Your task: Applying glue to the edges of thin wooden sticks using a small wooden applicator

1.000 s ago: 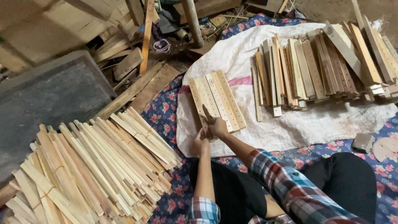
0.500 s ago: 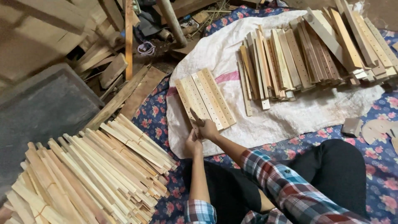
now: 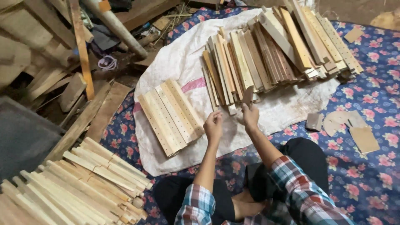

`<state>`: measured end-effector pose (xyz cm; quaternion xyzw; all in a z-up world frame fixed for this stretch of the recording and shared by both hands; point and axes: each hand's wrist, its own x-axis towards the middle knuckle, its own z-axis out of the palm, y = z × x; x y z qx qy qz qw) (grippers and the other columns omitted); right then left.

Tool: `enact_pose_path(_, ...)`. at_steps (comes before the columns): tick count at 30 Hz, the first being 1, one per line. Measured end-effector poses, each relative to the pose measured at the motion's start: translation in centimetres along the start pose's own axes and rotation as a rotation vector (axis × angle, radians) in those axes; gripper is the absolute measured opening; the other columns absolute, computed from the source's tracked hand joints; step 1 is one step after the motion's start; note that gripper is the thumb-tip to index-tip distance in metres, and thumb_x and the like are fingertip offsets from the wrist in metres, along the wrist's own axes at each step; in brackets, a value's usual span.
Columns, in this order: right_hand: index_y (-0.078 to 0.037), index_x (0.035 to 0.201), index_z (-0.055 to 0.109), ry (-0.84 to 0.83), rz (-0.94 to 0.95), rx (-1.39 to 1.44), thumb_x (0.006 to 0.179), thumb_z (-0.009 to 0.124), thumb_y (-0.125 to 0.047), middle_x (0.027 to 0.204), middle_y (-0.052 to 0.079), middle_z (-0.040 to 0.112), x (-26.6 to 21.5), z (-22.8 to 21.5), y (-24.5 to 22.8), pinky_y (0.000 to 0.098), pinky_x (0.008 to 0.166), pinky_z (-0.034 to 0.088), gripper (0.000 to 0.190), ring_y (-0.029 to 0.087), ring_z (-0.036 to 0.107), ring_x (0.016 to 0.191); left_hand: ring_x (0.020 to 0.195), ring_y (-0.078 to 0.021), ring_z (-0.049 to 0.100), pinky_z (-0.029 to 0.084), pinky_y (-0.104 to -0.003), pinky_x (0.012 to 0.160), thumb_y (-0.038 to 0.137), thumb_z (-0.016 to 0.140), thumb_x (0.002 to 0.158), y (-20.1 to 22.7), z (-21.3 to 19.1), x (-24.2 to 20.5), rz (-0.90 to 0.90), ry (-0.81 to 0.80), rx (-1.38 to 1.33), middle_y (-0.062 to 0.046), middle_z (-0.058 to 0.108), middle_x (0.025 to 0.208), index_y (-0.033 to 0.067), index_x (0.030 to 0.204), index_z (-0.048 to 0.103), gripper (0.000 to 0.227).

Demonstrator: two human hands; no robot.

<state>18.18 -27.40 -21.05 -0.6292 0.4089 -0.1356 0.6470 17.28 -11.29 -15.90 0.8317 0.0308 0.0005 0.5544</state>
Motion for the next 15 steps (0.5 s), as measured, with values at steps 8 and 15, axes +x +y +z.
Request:
enact_pose_path(8, 0.003, 0.147, 0.049, -0.219, 0.002, -0.058, 0.104, 0.048, -0.048, 0.152, 0.026, 0.046, 2.9, -3.4, -9.5, 0.0535, 0.122, 0.026, 0.067, 0.040, 0.037, 0.146, 0.150, -0.0336, 0.035, 0.029, -0.051, 0.123, 0.046, 0.052, 0.107, -0.7, 15.7, 9.0, -0.333, -0.368, -0.423, -0.017, 0.041, 0.160, 0.0113, 0.155, 0.043, 0.060)
enact_pose_path(15, 0.000, 0.147, 0.051, -0.376, 0.022, -0.338, 0.101, 0.039, -0.069, 0.154, 0.022, 0.046, 4.5, -3.7, -7.7, 0.0475, 0.126, 0.019, 0.084, 0.034, 0.034, 0.149, 0.147, -0.0403, 0.038, 0.026, -0.053, 0.123, 0.042, 0.049, 0.106, 1.7, 16.3, 9.6, -0.362, -0.311, -0.435, -0.025, 0.039, 0.158, 0.0009, 0.154, 0.042, 0.063)
